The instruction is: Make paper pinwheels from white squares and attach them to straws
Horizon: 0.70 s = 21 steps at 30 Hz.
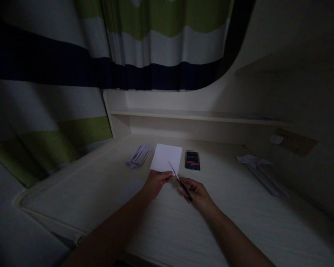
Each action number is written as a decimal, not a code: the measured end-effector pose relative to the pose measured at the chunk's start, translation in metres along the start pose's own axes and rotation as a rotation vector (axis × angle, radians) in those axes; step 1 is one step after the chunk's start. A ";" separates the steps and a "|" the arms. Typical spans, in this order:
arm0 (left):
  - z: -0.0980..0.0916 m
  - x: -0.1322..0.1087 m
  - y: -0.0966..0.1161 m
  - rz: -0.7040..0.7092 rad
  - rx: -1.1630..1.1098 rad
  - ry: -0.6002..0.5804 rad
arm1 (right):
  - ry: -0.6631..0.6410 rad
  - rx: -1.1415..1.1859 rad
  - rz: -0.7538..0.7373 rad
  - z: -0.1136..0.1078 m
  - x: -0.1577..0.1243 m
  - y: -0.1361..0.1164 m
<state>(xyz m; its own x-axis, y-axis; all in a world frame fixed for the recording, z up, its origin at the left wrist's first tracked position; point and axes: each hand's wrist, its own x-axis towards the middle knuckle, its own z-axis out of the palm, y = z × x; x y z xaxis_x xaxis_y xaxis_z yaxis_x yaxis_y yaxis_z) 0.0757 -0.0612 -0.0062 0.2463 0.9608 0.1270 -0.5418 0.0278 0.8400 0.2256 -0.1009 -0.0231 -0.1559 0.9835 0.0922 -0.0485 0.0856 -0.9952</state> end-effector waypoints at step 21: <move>0.001 0.002 0.005 -0.077 -0.055 0.081 | 0.073 -0.003 0.051 0.001 0.001 0.002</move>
<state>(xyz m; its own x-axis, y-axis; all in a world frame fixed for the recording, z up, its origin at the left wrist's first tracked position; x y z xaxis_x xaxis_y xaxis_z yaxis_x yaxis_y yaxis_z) 0.0742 -0.0589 -0.0017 0.2249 0.9742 0.0182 -0.5675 0.1158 0.8152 0.2242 -0.1000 -0.0248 -0.0862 0.9955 0.0388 -0.0394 0.0356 -0.9986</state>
